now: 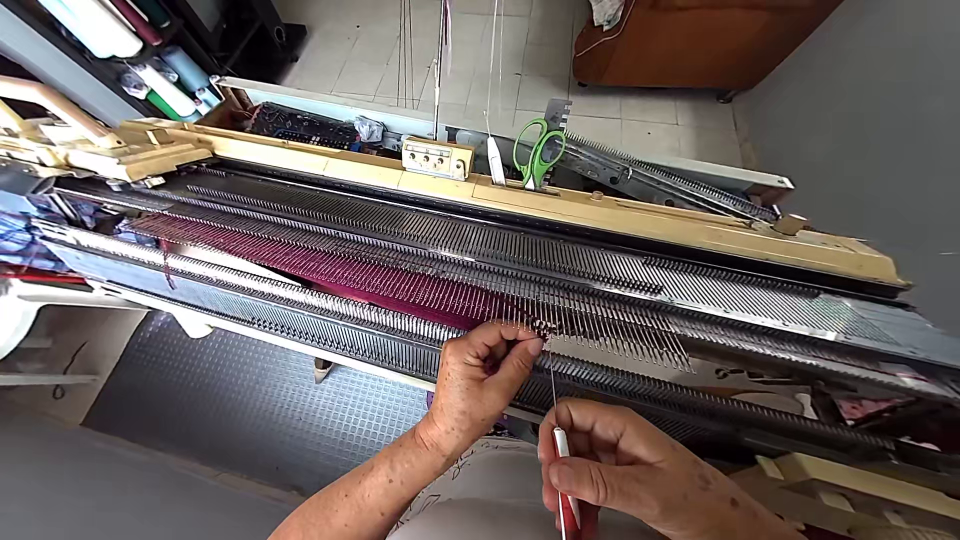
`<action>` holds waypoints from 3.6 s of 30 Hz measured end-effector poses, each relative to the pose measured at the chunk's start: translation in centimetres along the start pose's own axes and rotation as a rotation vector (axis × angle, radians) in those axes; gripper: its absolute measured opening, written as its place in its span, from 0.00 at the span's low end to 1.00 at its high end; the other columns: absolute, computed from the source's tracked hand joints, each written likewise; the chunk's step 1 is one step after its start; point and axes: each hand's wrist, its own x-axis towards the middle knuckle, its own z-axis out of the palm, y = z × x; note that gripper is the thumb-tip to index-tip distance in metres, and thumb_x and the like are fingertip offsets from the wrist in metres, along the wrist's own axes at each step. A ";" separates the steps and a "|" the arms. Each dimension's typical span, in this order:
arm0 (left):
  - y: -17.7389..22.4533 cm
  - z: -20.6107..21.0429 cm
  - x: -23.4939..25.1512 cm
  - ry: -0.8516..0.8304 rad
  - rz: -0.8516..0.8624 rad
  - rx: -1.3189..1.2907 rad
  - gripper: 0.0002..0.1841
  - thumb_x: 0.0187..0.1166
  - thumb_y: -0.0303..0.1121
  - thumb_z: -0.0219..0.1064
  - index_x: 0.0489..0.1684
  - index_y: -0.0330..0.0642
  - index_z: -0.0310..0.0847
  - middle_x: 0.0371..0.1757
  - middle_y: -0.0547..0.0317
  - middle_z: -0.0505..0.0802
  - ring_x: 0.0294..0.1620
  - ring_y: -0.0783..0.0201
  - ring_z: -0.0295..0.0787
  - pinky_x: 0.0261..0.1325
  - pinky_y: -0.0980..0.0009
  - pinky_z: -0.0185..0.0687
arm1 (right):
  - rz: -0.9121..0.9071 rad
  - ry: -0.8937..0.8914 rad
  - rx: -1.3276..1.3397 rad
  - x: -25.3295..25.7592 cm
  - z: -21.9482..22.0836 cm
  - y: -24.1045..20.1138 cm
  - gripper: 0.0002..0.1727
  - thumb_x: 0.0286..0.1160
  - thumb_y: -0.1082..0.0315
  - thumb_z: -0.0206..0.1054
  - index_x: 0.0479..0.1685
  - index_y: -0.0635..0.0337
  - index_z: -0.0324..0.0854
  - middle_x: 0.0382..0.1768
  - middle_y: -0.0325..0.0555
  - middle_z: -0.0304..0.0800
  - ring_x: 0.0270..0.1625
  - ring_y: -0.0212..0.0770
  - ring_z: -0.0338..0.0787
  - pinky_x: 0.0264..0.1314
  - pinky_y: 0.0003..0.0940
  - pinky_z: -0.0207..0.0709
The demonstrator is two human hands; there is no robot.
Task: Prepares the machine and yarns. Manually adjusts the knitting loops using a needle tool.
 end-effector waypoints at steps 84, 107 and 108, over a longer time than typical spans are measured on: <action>-1.8 -3.8 0.4 -0.145 -0.028 0.033 0.07 0.85 0.25 0.58 0.41 0.33 0.81 0.26 0.66 0.89 0.28 0.81 0.84 0.36 0.83 0.81 | 0.019 -0.074 0.231 4.6 -2.4 1.5 0.08 0.86 0.69 0.60 0.55 0.58 0.81 0.45 0.38 0.94 0.48 0.33 0.95 0.47 0.27 0.92; 0.6 -2.6 0.4 0.002 -0.056 0.087 0.16 0.66 0.26 0.77 0.52 0.32 0.85 0.26 0.70 0.89 0.27 0.81 0.84 0.34 0.83 0.81 | -0.068 -0.124 0.163 2.9 -0.8 0.8 0.11 0.84 0.64 0.64 0.59 0.55 0.80 0.47 0.37 0.94 0.49 0.30 0.95 0.46 0.25 0.91; 0.6 -2.5 0.4 0.006 -0.051 0.090 0.16 0.66 0.26 0.76 0.52 0.32 0.85 0.26 0.70 0.89 0.27 0.81 0.83 0.34 0.83 0.80 | -0.080 -0.131 0.153 2.5 -0.6 0.7 0.11 0.84 0.64 0.65 0.59 0.55 0.80 0.48 0.38 0.93 0.49 0.30 0.95 0.46 0.25 0.91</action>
